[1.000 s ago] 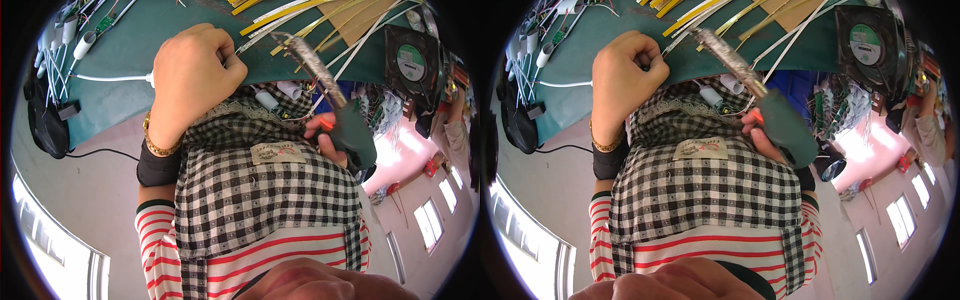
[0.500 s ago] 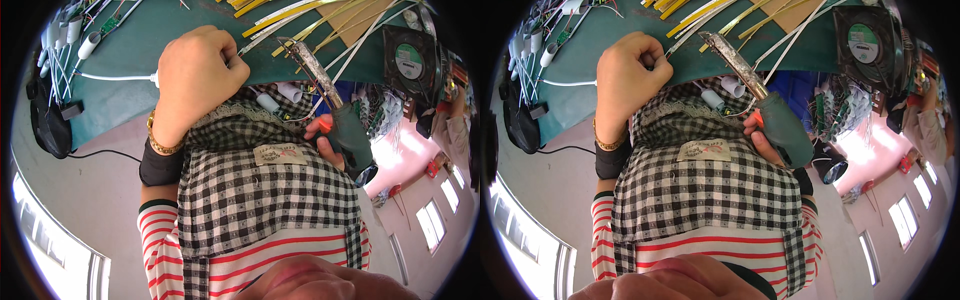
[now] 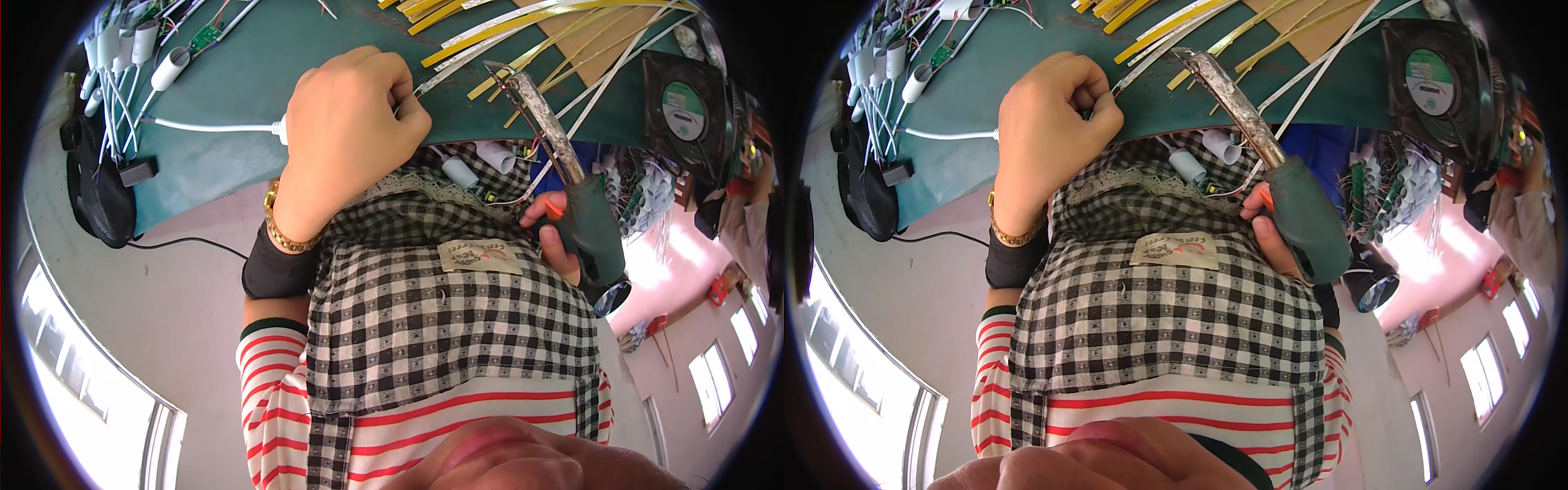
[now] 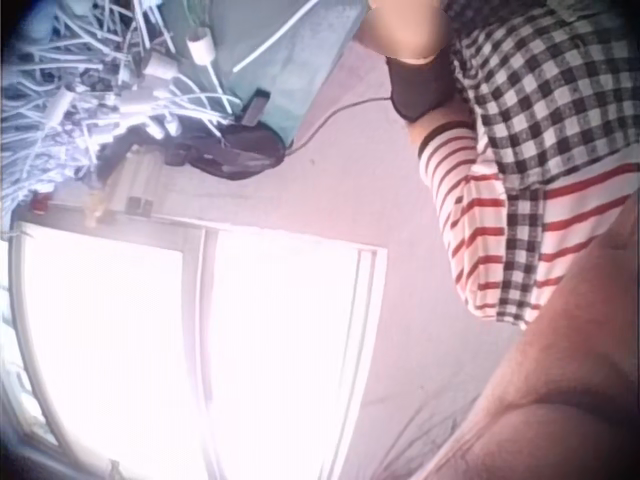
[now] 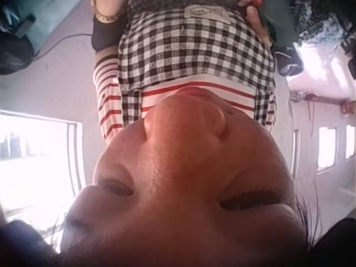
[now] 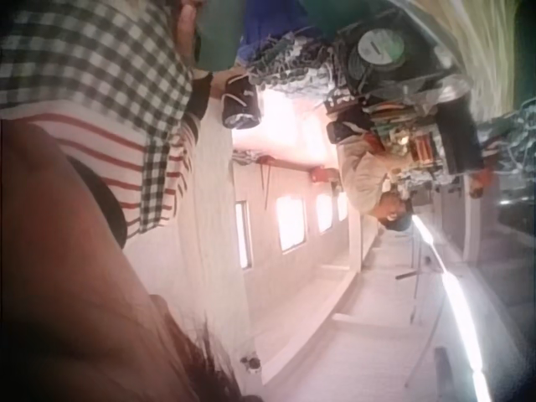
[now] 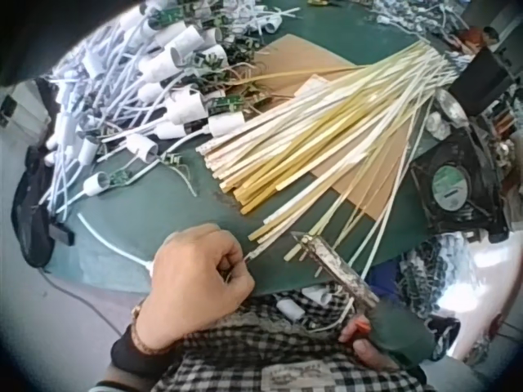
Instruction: The person assembles small lighting components by threading wires through lighting tubes and securing them with hot glue applied by a hot glue gun.
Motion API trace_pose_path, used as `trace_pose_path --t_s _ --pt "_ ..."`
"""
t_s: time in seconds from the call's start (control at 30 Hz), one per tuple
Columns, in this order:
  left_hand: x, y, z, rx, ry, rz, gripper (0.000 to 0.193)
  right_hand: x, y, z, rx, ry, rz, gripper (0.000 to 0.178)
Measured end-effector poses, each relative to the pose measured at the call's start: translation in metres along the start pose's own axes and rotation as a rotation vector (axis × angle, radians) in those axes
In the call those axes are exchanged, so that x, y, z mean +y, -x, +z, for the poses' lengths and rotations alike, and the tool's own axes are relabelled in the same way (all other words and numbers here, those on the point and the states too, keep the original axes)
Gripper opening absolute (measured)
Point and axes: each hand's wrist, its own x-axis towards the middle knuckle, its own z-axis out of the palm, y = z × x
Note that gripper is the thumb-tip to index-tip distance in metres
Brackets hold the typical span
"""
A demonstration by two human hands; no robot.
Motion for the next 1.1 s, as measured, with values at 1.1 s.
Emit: trace_pose_path --t_s 1.1 --pt "0.003 -0.002 -0.001 -0.056 0.006 0.039 0.011 0.009 -0.006 -0.004 -0.175 0.419 0.026 0.029"
